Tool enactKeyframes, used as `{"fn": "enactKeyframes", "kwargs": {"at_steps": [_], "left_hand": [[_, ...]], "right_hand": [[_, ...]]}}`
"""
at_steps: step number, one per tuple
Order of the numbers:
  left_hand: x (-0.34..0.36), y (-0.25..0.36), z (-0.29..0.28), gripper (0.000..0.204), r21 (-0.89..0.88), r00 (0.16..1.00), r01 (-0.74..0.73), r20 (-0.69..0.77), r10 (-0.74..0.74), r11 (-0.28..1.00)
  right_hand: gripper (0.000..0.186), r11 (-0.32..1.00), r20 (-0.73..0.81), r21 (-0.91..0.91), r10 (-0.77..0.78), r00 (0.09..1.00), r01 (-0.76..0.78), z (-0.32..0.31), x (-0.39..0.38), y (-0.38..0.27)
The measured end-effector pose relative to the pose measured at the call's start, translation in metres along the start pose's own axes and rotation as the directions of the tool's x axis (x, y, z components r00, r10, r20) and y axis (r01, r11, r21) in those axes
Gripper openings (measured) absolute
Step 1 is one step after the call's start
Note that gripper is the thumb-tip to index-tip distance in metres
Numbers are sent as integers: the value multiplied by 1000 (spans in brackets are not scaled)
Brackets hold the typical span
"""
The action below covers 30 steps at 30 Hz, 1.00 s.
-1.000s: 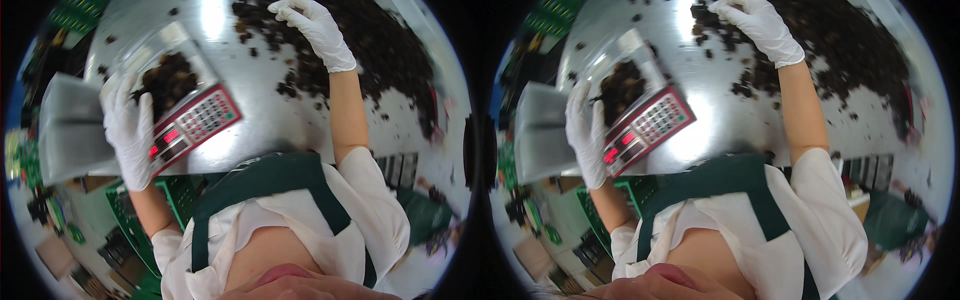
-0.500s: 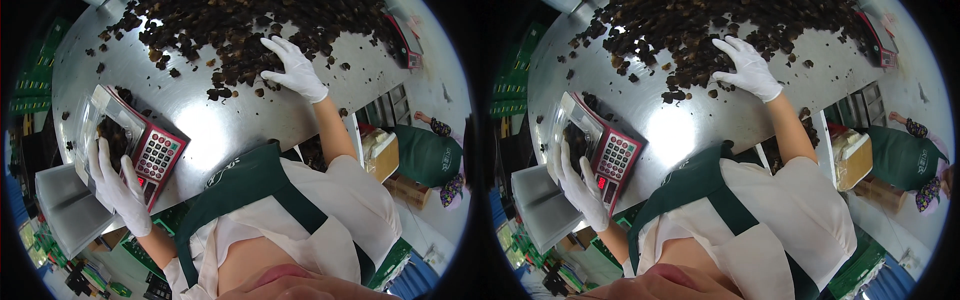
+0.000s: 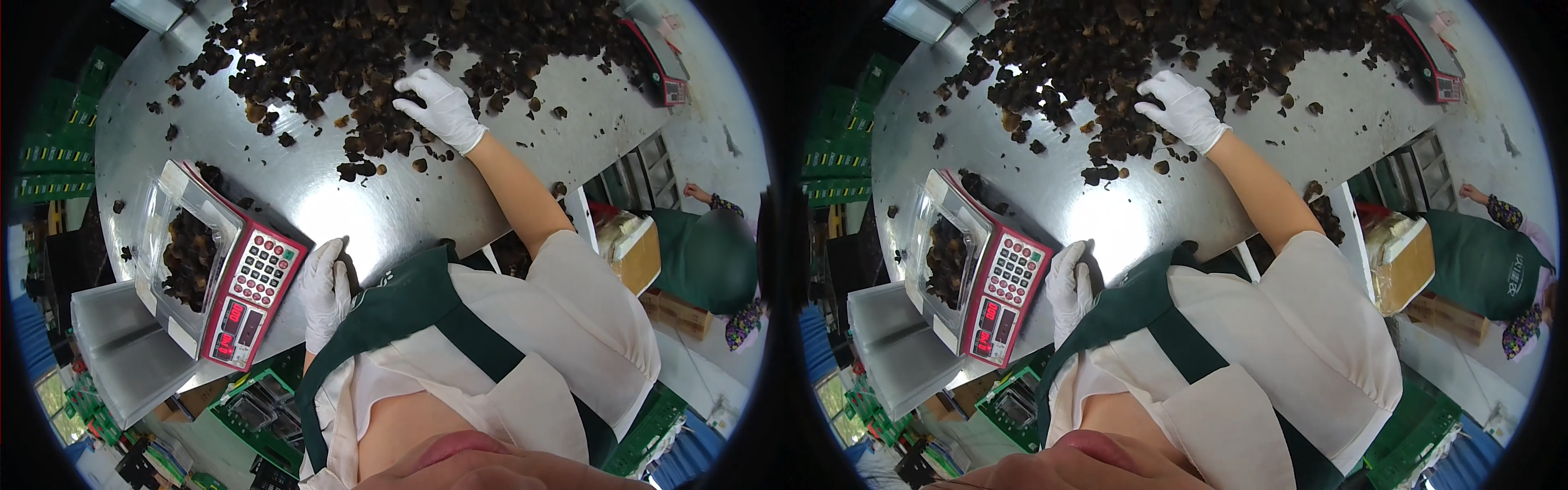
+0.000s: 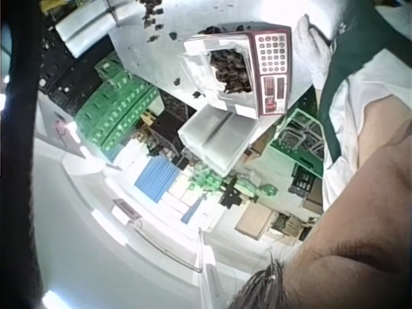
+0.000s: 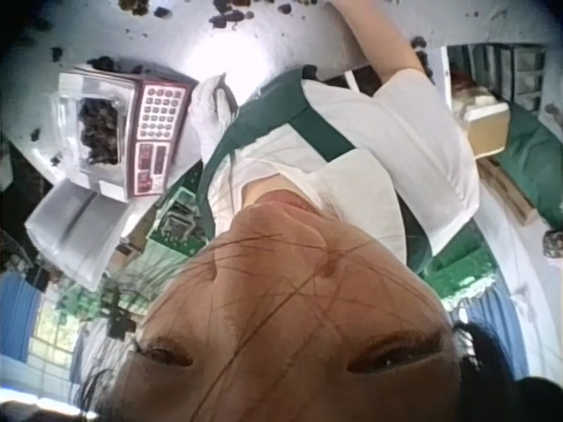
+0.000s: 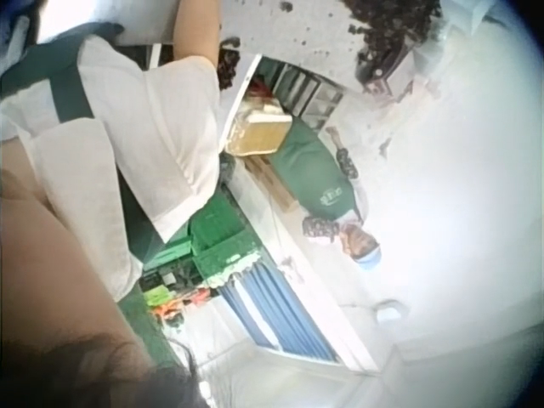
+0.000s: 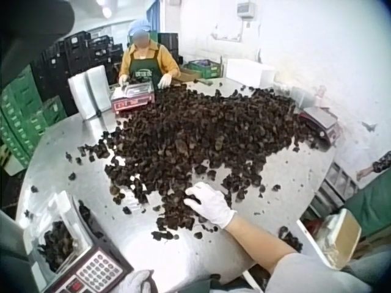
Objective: The person sorts through a pile of dried fungus on a metal table by hand, places them into plastic containers on a digital scale to reach a target weight, and then moves the filled containers to a green crate.
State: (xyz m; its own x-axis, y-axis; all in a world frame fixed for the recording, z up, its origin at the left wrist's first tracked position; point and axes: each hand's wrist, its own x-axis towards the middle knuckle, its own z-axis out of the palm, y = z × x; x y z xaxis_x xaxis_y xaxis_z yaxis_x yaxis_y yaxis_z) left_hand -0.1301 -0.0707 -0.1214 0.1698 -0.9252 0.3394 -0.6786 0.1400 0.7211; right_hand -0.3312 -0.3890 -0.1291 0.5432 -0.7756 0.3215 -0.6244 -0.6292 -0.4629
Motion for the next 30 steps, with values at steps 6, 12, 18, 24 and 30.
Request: {"fn": "enactKeyframes", "kwargs": {"at_steps": [6,12,18,24,30], "left_hand": [[-1,-14,12,43,-39,994,-61,-92,58,997],[2,-11,11,38,3,996,-40,-83,40,999],[5,-6,10,35,11,995,-49,-87,50,999],[-4,-18,13,31,30,993,-29,-117,32,999],[-1,-9,9,27,60,994,39,-104,-33,997]], "right_hand": [[27,994,-102,103,45,994,-34,-5,24,4],[81,979,191,-185,124,974,-88,2,58,-28],[55,980,56,-152,140,989,-131,23,68,-9],[37,410,261,802,413,873,-434,-23,59,-24],[39,-307,531,833,204,823,-461,-35,54,-14]]}}
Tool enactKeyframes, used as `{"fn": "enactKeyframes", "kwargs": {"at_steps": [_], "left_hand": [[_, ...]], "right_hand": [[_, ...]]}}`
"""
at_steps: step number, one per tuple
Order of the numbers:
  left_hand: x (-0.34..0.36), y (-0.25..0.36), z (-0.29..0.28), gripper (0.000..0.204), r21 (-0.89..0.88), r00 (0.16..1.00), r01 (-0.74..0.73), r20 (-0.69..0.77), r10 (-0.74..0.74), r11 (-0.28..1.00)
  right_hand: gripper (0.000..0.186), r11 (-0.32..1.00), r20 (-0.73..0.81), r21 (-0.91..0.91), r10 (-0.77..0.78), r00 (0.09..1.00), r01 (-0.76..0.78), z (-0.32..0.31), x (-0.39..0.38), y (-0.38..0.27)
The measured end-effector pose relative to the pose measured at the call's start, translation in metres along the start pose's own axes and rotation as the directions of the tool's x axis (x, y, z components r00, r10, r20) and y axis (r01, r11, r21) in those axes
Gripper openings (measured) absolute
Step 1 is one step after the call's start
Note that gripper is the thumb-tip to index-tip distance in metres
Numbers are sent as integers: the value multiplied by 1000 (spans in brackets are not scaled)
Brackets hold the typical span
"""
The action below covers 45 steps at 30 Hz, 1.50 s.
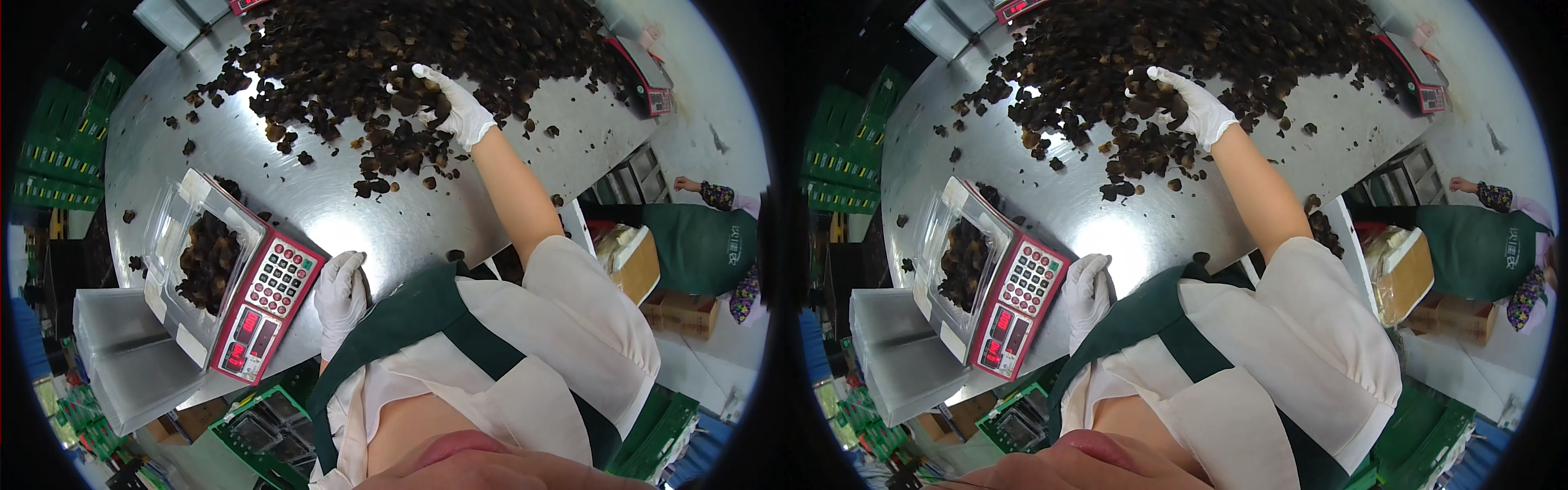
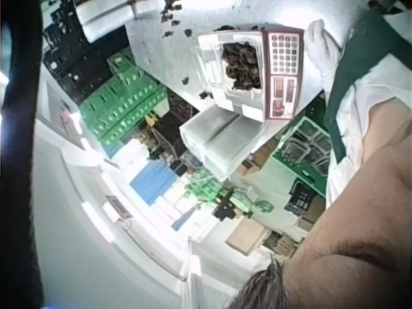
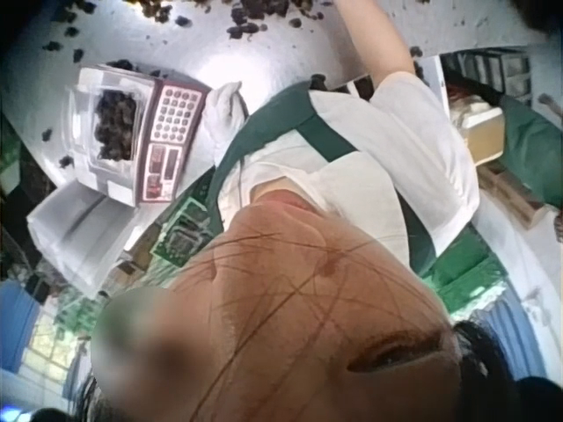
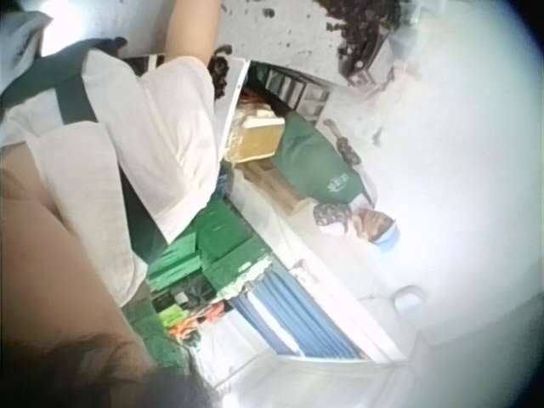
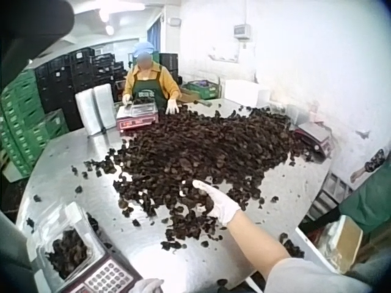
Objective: The person sorts through a pile of dried fungus on a metal table by hand, places them into plastic containers on a digital scale to reach a target weight, and then moves the filled containers to a green crate.
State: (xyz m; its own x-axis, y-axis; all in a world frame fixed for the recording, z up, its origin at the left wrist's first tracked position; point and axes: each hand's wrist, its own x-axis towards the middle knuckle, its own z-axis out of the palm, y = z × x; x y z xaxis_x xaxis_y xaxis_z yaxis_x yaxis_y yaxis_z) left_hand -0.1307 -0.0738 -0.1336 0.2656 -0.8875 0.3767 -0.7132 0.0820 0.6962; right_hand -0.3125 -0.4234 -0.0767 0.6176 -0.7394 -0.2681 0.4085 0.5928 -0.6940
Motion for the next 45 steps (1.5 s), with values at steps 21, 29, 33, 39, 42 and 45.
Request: {"fn": "enactKeyframes", "kwargs": {"at_steps": [21,29,33,39,42,45], "left_hand": [[0,3,-1,28,5,998,-41,-47,41,999],[98,54,-25,41,59,965,-245,-82,249,968],[138,62,-15,44,181,924,-320,-157,348,930],[137,43,-15,34,262,936,-280,-139,323,924],[134,40,-17,33,193,932,-276,-187,312,941],[123,34,-20,32,87,942,-237,-222,251,968]], "right_hand": [[42,914,365,351,64,929,-201,10,5,7],[42,937,395,230,155,905,-261,62,-25,34],[36,911,422,248,204,883,-329,77,-30,60],[32,867,499,239,276,821,-437,73,-28,75],[36,857,467,228,321,824,-463,75,-28,79],[37,869,443,200,332,833,-453,77,-23,81]]}}
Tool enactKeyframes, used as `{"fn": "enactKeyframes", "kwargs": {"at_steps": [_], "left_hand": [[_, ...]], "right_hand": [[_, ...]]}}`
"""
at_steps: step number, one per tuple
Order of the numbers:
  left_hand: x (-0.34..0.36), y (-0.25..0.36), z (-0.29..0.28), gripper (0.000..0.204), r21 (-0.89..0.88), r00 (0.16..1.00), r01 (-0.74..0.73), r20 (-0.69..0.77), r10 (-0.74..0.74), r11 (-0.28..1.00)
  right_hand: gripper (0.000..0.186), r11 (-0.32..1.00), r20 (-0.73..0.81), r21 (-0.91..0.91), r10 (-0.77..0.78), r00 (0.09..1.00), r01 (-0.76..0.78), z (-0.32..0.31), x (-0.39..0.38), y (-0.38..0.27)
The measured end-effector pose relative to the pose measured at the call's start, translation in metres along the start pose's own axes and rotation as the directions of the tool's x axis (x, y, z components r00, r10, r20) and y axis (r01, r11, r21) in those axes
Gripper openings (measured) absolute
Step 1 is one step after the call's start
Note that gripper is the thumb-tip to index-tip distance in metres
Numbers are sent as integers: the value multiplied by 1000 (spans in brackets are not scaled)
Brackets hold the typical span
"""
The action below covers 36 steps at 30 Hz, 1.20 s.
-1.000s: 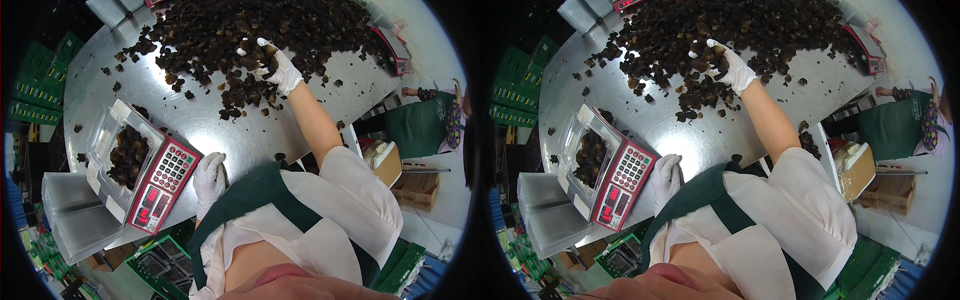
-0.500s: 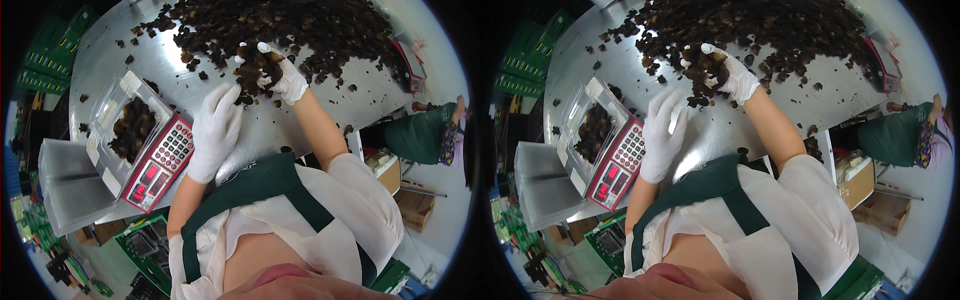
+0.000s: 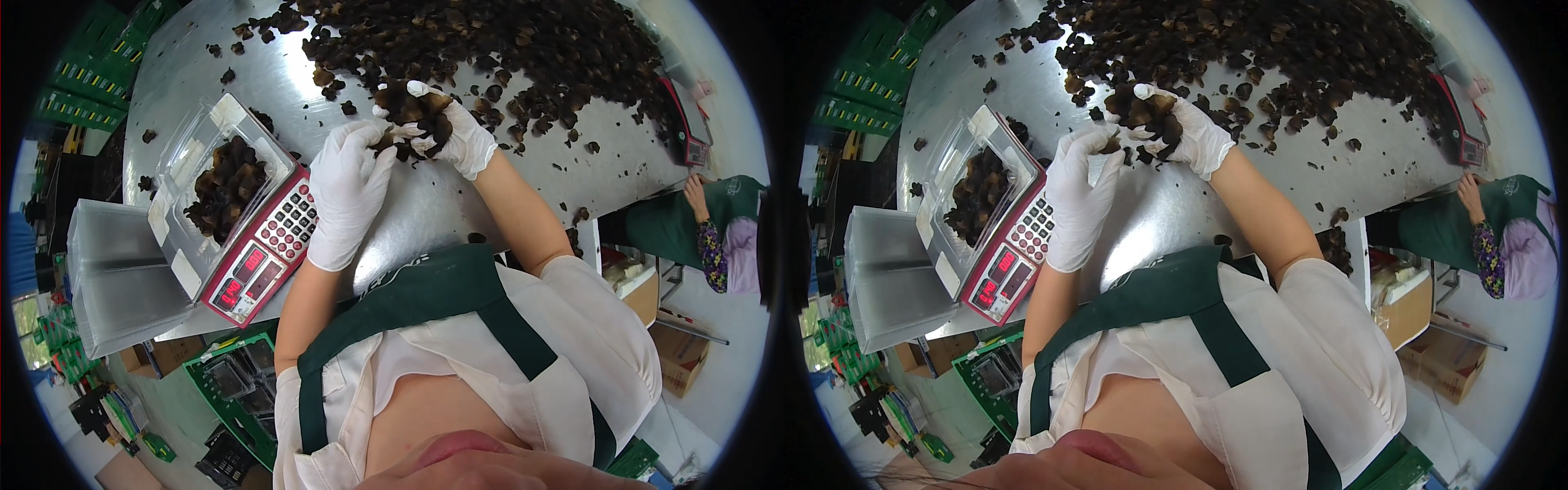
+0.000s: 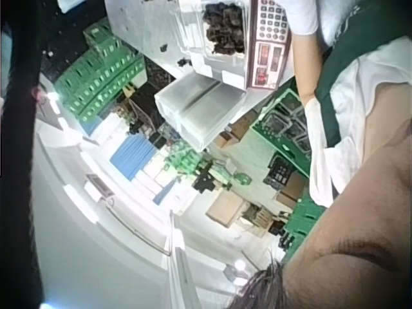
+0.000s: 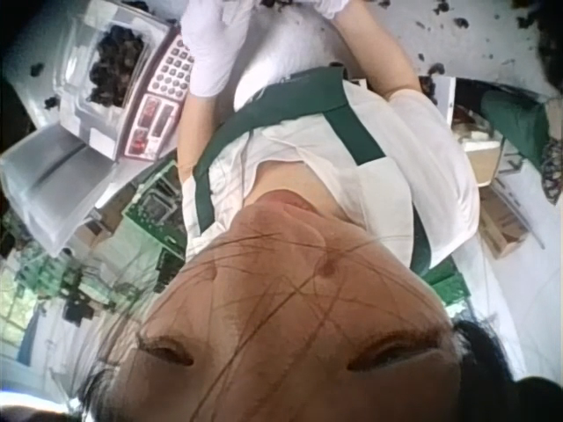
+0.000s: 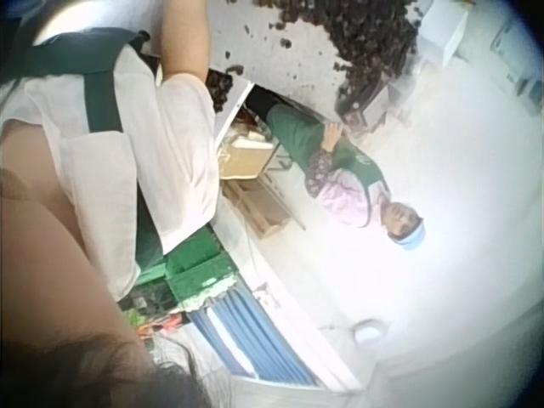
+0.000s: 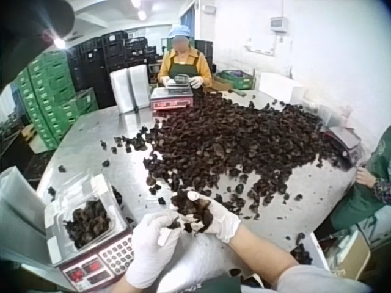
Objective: The person sorts through a pile of dried fungus on a metal table by hand, places them into plastic containers on a digital scale to reach a target weight, and then moves the filled containers to a green crate.
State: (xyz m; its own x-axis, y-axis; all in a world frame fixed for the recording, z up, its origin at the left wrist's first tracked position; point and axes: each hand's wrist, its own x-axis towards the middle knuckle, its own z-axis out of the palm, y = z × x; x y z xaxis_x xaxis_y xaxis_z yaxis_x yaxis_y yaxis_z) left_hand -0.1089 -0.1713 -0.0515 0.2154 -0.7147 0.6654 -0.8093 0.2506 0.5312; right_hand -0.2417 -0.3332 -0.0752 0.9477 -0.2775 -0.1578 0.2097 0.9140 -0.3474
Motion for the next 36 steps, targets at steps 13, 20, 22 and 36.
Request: {"fn": "enactKeyframes", "kwargs": {"at_steps": [13,20,22,36], "left_hand": [[-96,8,-50,40,-789,629,588,584,-513,-178],[-113,23,-71,66,-719,577,615,690,-436,-324],[-119,27,-74,63,-717,544,605,690,-478,-347],[-168,8,-57,32,-724,561,504,689,-458,-471]], "right_hand": [[42,997,67,-37,72,995,-70,14,30,9],[48,885,58,-460,113,992,-74,88,82,7],[47,797,50,-604,48,998,-8,120,107,20],[46,-445,646,-617,185,741,649,179,170,110]]}}
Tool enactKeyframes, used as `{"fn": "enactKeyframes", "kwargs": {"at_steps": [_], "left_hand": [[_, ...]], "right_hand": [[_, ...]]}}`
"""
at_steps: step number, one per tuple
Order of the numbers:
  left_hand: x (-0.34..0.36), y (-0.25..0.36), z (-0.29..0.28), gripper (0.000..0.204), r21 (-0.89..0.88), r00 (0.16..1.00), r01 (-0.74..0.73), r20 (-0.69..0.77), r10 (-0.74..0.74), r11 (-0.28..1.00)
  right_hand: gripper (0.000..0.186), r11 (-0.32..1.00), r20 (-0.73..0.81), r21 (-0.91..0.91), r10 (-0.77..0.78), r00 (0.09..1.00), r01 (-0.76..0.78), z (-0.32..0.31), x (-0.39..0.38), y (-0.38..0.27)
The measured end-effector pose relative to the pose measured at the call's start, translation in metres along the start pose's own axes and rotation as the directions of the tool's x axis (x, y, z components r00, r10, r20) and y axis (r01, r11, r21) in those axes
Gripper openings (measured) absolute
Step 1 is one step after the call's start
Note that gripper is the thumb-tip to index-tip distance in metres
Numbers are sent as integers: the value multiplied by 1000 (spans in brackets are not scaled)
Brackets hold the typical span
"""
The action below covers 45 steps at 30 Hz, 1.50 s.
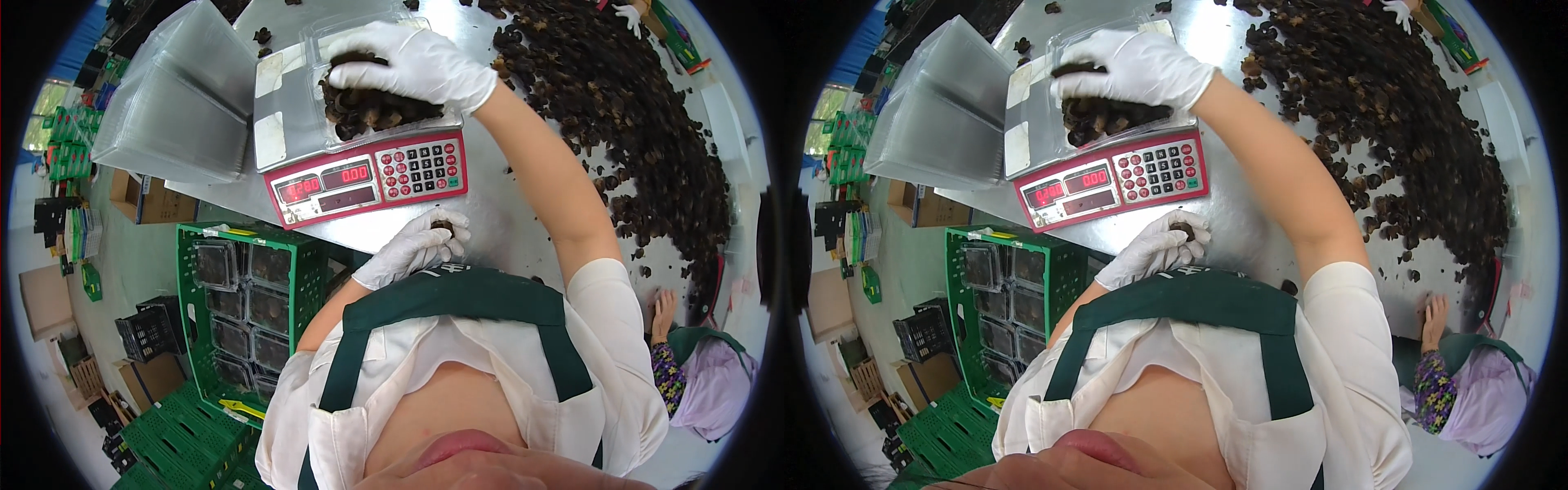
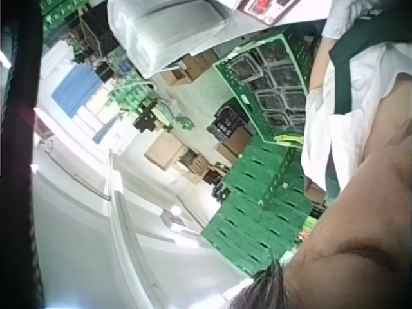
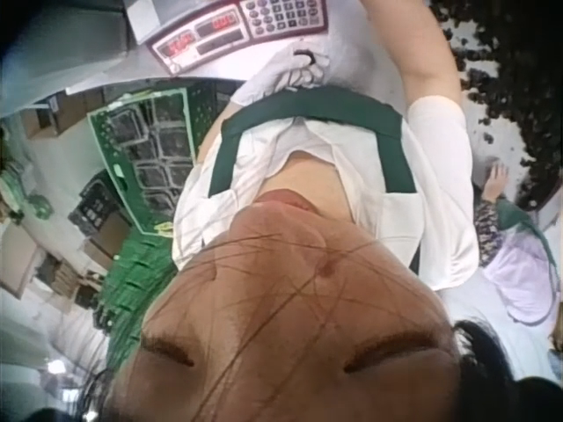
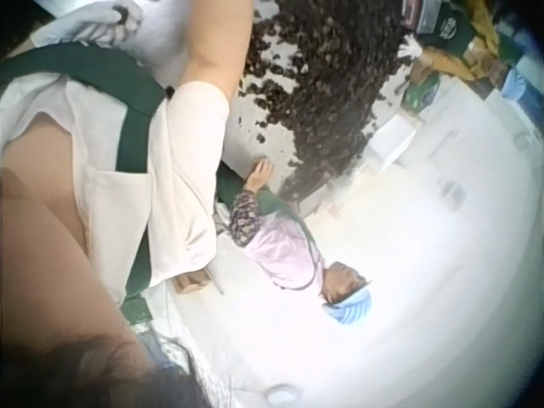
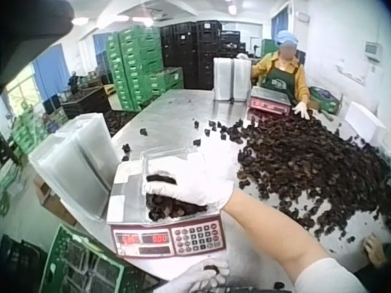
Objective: The person sorts through a pile of dried fungus on a metal table by hand, places them into plastic containers on a digital scale to reach a target weight, and then moves the filled containers to a green crate.
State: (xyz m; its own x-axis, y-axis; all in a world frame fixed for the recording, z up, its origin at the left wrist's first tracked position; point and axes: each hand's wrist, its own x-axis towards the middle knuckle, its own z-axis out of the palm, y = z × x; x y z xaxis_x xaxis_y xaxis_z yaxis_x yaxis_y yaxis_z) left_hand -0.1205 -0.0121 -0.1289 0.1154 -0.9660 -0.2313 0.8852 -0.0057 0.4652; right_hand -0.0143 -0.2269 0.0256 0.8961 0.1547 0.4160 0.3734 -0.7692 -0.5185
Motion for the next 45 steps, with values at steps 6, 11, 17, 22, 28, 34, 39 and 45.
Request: {"fn": "enactKeyframes", "kwargs": {"at_steps": [6,11,17,22,28,34,39,45], "left_hand": [[2,0,0,33,-10,1000,-16,13,16,1000],[1,2,5,30,100,999,-32,5,31,995],[1,6,12,28,255,999,-18,-41,29,967],[3,7,14,27,343,998,14,-57,6,939],[3,0,11,25,197,999,-5,-43,14,980],[2,7,14,25,270,999,3,-46,9,963],[6,3,7,26,331,1000,2,-8,0,944],[9,18,38,61,-16,995,-98,-16,98,995]], "right_hand": [[36,807,-298,589,174,939,38,-12,5,23],[40,707,-172,676,425,889,-207,-37,-33,44],[31,755,-117,525,521,846,-393,-37,-62,29],[25,1000,-67,4,31,997,-31,-12,-35,11],[17,945,-13,-327,-2,1000,-3,7,-14,7],[23,948,-109,208,267,957,-241,-33,-41,-13],[23,893,-108,276,397,912,-356,-59,-76,-20],[16,858,212,318,351,912,-404,-66,-115,-51]]}}
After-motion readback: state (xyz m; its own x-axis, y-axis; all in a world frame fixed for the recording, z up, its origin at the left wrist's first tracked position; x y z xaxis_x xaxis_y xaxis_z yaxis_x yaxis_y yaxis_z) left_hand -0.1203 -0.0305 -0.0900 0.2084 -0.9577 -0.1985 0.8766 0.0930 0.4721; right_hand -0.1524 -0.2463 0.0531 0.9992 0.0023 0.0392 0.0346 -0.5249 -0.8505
